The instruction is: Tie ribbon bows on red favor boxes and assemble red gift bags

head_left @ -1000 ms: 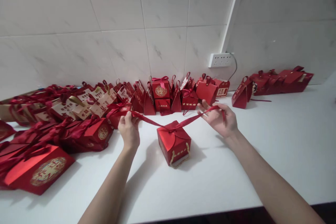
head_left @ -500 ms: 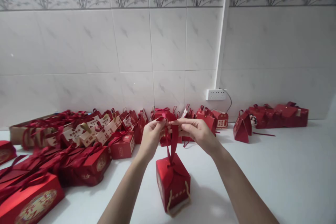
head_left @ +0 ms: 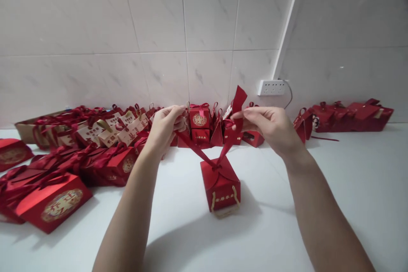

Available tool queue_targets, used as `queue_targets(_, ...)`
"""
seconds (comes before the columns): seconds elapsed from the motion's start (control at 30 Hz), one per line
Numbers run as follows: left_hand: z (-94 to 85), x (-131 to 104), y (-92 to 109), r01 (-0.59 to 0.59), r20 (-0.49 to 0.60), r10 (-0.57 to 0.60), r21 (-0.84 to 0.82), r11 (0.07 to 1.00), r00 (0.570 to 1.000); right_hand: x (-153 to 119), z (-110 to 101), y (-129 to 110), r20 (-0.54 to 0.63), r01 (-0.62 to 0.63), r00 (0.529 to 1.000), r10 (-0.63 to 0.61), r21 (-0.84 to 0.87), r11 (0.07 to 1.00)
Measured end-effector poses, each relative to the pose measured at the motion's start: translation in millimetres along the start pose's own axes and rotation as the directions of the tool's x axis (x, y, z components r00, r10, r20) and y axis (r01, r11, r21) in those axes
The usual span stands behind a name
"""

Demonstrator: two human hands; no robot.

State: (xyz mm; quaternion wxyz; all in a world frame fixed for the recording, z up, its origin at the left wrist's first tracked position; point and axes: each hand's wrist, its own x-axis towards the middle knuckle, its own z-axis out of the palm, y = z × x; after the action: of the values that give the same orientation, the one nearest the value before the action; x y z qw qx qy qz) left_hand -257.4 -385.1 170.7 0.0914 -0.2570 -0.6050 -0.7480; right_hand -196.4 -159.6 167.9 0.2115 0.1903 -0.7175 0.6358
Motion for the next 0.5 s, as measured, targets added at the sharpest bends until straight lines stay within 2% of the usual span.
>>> queue_targets(0.07,-7.0,-3.3,6.4,0.062,0.044,-0.073,0.219,0.974,0.996,-2.7,-7.5,-4.9,0.063,-0.055,0.996,0.065,-0.158,0.986)
queue_targets(0.1,-9.4,-5.5,9.4,0.064,0.048,-0.087,0.368,0.928,0.995,-4.0,-11.3,-7.3,0.089,-0.094,0.989,0.119,-0.244,0.965)
queue_targets(0.2,-8.7,-13.1,13.4,-0.038,0.093,-0.048,0.748,0.663,0.994,-6.4,-19.1,-11.9,0.097,-0.217,0.950,0.298,-0.485,0.847)
queue_targets(0.27,-0.4,-18.9,8.9,-0.115,0.209,-0.115,0.834,0.539,0.971,-6.4,-18.2,-10.3,0.112,-0.247,0.911,0.397,-0.624,0.741)
queue_targets(0.3,5.6,-21.8,4.3,-0.140,0.278,-0.205,0.849,0.509,0.938,-6.1,-15.2,-7.8,0.136,-0.241,0.883,0.449,-0.689,0.683)
queue_targets(0.37,19.1,-27.3,-8.2,-0.173,0.383,-0.400,0.866,0.468,0.833,-5.9,-4.4,-0.2,0.205,-0.190,0.804,0.559,-0.802,0.567)
queue_targets(0.43,30.9,-31.3,-22.7,-0.202,0.427,-0.520,0.878,0.434,0.740,-6.3,10.8,9.3,0.267,-0.116,0.708,0.654,-0.869,0.481)
queue_targets(0.5,37.6,-32.8,-35.5,-0.212,0.449,-0.537,0.870,0.445,0.714,-7.0,25.6,18.6,0.315,-0.034,0.650,0.692,-0.897,0.440)
